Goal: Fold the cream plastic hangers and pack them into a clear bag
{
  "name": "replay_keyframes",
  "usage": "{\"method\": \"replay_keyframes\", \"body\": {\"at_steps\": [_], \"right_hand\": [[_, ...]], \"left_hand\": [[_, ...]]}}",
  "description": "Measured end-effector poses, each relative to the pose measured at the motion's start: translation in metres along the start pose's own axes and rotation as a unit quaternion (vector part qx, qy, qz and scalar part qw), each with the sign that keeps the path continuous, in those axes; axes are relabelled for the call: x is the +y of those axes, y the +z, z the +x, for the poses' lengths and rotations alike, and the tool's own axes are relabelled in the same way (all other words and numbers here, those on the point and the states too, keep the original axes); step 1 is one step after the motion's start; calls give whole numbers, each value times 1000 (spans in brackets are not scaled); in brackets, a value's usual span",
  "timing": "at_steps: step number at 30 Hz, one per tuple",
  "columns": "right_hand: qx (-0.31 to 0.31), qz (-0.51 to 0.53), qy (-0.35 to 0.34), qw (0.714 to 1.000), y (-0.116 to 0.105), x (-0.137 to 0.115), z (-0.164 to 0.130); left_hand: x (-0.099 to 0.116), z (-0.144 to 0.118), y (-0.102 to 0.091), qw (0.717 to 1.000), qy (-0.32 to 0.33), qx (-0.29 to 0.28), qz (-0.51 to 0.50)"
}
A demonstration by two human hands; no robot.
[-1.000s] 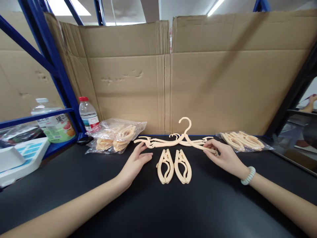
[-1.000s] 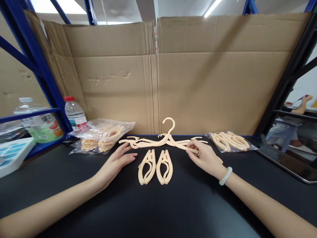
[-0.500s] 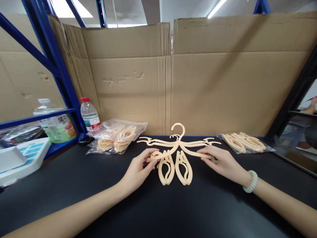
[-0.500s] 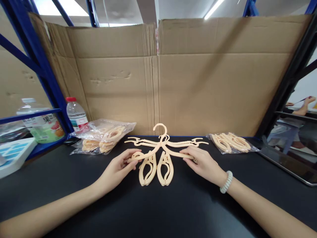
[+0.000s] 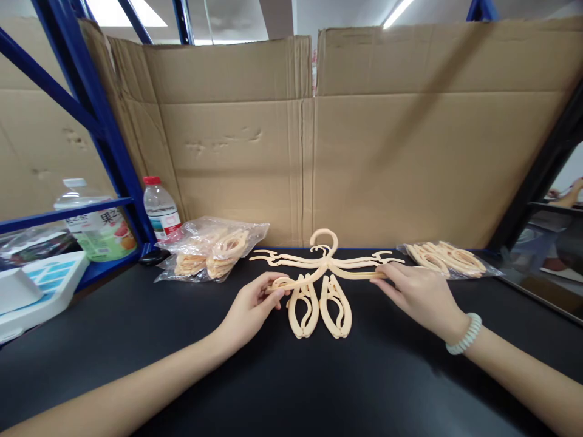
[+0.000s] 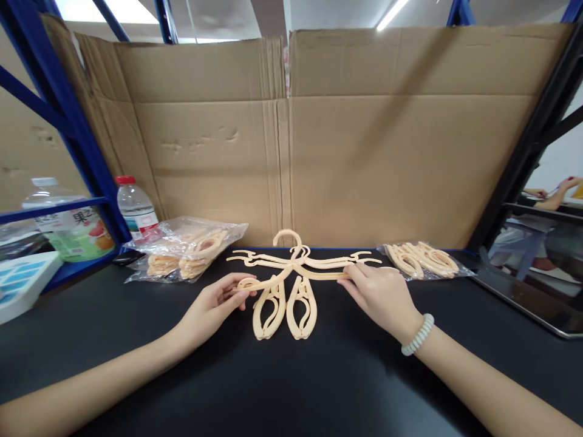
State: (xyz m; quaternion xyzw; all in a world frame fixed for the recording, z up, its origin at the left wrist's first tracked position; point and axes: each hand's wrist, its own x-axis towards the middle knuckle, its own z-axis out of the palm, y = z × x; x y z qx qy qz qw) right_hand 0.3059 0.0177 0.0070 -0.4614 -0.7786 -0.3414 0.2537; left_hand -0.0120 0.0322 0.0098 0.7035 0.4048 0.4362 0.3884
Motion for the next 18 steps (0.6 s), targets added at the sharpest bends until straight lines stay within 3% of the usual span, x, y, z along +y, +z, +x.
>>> {"method": "replay_keyframes", "body": {"at_steps": [13, 18], "right_hand": [[-76, -77, -45, 993, -4, -3, 5], [-69, -143, -41, 987, -6, -3, 4]], "left_hand": [[-2, 0, -3, 999, -1, -33, 37], [-2, 0, -3, 999, 2, -43, 32]]}}
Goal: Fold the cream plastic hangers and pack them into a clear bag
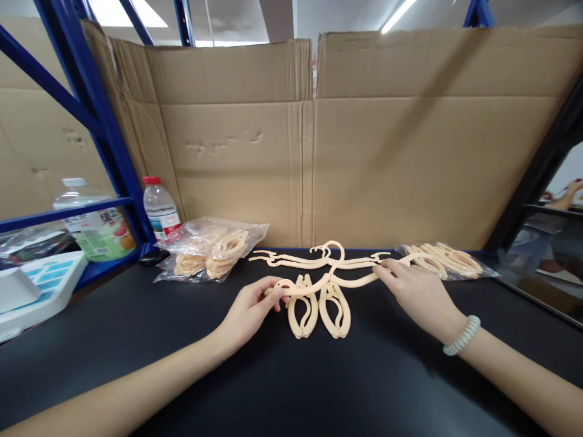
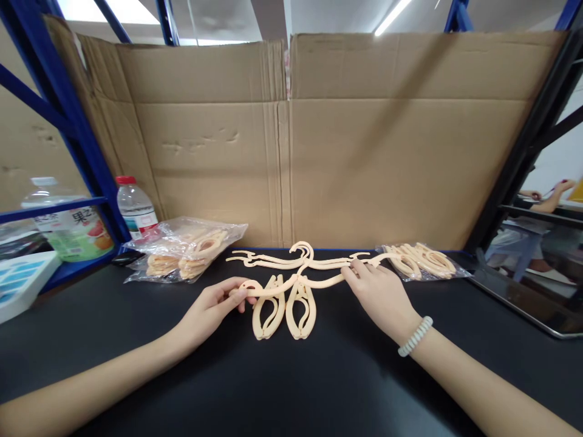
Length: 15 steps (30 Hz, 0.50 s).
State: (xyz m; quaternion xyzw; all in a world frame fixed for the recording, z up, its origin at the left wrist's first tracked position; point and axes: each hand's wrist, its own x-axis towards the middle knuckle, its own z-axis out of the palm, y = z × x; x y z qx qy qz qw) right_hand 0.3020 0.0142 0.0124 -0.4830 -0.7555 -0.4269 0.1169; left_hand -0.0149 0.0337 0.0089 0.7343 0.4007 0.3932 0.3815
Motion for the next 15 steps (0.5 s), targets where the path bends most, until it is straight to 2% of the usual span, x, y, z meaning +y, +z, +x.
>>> {"method": "replay_keyframes", "body": {"at_steps": [5, 10, 13, 15], "right_hand": [[1, -25, 13, 1000, -2, 1, -1], [38, 18, 4, 999, -1, 1, 0], [34, 96, 8, 995, 1, 1, 2], [26, 208, 27, 977, 2, 1, 3]], "left_hand": [[1, 0, 1, 1000, 3, 1, -1], [1, 0, 0, 1000, 5, 6, 7], [1, -1, 0, 1000, -3, 13, 2], [1, -1, 0, 1000, -10, 24, -9]]}}
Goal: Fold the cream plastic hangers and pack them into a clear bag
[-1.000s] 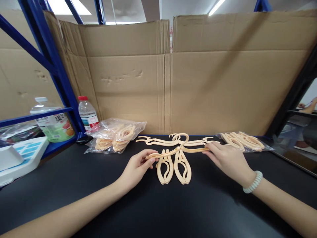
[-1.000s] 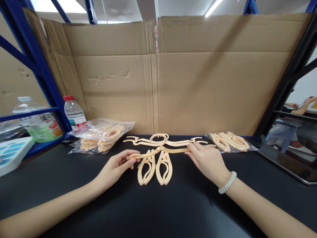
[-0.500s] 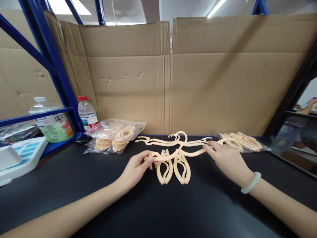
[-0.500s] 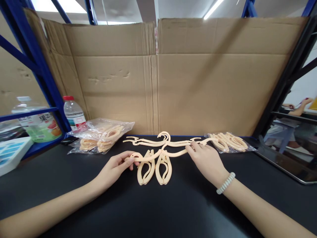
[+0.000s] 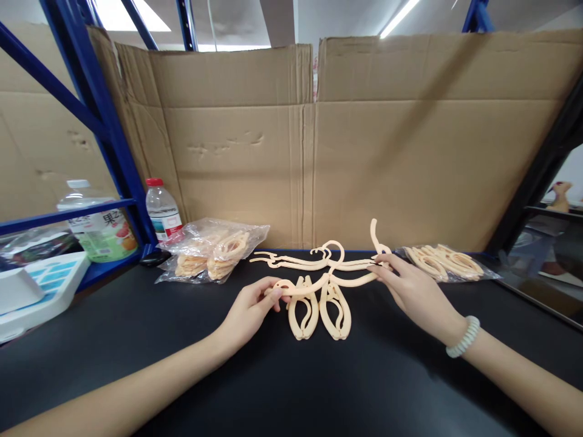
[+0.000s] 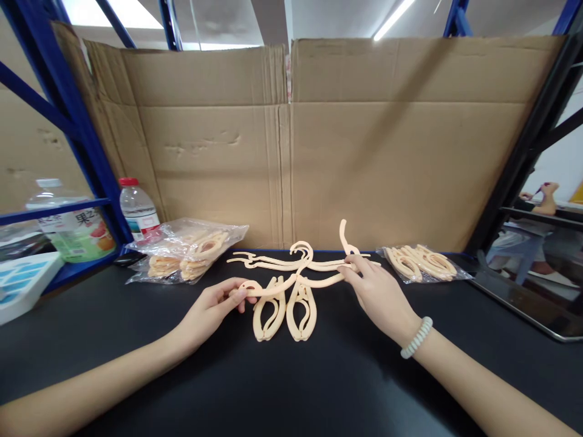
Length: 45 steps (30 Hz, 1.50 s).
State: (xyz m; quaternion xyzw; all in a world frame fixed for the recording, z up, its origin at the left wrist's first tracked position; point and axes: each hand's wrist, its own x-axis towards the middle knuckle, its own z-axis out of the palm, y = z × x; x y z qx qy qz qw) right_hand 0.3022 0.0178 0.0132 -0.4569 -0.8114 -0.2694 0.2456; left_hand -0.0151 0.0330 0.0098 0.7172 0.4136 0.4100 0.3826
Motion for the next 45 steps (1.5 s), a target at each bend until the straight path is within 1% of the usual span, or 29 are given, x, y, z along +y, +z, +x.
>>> {"method": "replay_keyframes", "body": {"at_steps": [1, 3, 6, 8, 10, 13, 14, 16, 18, 20, 22, 24, 28, 30, 32, 36, 38, 39, 41, 45], "right_hand": [[0, 67, 11, 998, 1, 0, 0], [11, 179, 26, 983, 2, 0, 1], [39, 249, 51, 966, 2, -3, 0], [43, 284, 87, 954, 2, -7, -1], [39, 353, 129, 926, 3, -9, -1], [35, 459, 185, 868, 6, -10, -1], [36, 480, 199, 854, 7, -10, -1], [31, 501, 216, 837, 9, -7, -1], [16, 510, 223, 831, 9, -5, 0], [4, 514, 229, 826, 8, -5, 1], [3, 527, 249, 813, 6, -7, 2], [12, 564, 278, 777, 5, -10, 2], [27, 665, 324, 672, 4, -18, 4], [33, 695, 344, 631, 3, -20, 6], [33, 713, 358, 602, 3, -21, 6], [9, 746, 355, 563, 3, -27, 6], [-7, 758, 347, 552, 1, -34, 6], [-18, 760, 341, 553, -1, -38, 7], [-47, 754, 321, 572, -4, -47, 7], [-124, 728, 248, 627, -12, -58, 9]], "left_hand": [[0, 0, 0, 1000, -3, 6, -5], [-1, 0, 0, 1000, -6, 18, -14], [-3, 1, 0, 999, -10, 26, -22], [-2, 1, 1, 999, -11, 27, -25], [-1, 1, 1, 999, -11, 30, -25], [0, 1, 1, 999, -10, 35, -27], [0, 0, 1, 999, -9, 34, -29], [1, 0, 1, 999, -7, 32, -31], [2, 0, 1, 999, -7, 34, -30], [3, -1, 2, 998, -9, 47, -32], [5, -2, 3, 997, -11, 63, -49], [5, -3, 5, 995, -12, 69, -75], [5, -6, 9, 991, -17, 68, -116], [6, -7, 12, 989, -21, 67, -130], [7, -8, 15, 987, -27, 62, -147], [11, -11, 23, 981, -33, 46, -185], [12, -11, 26, 979, -39, 30, -196], [13, -11, 27, 979, -45, 23, -197], [14, -12, 28, 980, -56, 13, -192], [15, -12, 28, 981, -56, 9, -183]]}}
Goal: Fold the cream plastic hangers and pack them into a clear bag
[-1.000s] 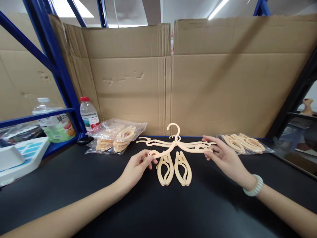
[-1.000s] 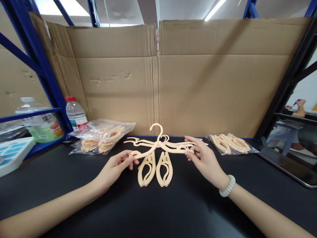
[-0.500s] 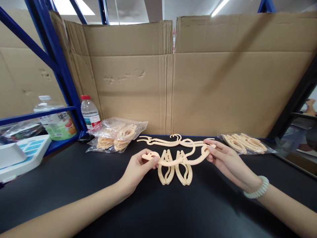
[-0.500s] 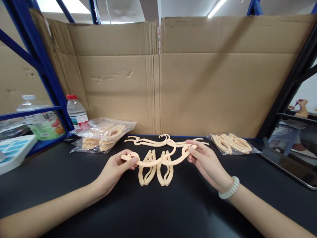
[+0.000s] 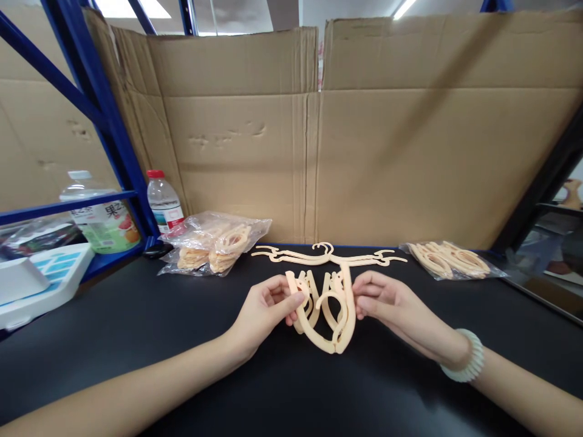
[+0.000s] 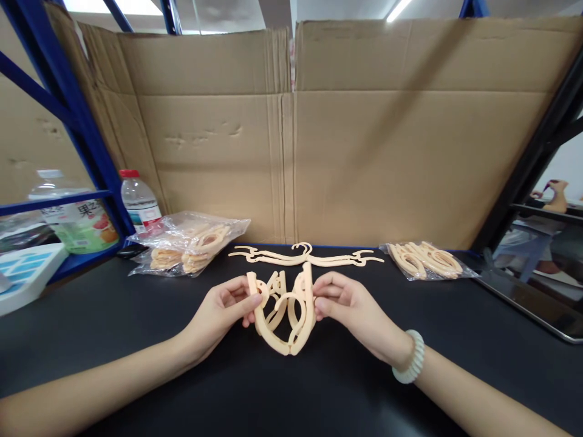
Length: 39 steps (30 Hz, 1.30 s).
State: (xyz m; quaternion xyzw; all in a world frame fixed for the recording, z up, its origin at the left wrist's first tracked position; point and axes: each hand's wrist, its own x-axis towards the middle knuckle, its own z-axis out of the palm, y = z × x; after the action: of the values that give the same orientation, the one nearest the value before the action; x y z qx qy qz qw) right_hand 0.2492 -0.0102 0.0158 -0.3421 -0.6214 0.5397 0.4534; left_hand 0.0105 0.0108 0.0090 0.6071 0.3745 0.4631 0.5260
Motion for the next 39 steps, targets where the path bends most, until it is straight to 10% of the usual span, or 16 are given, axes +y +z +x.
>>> {"method": "replay_keyframes", "body": {"at_steps": [7, 39], "right_hand": [[-130, -126, -12, 983, 3, -1, -4], [-92, -90, 1, 992, 9, 0, -10]], "left_hand": [[-2, 1, -2, 999, 4, -32, -24], [8, -13, -4, 963, 146, -199, 112]]}}
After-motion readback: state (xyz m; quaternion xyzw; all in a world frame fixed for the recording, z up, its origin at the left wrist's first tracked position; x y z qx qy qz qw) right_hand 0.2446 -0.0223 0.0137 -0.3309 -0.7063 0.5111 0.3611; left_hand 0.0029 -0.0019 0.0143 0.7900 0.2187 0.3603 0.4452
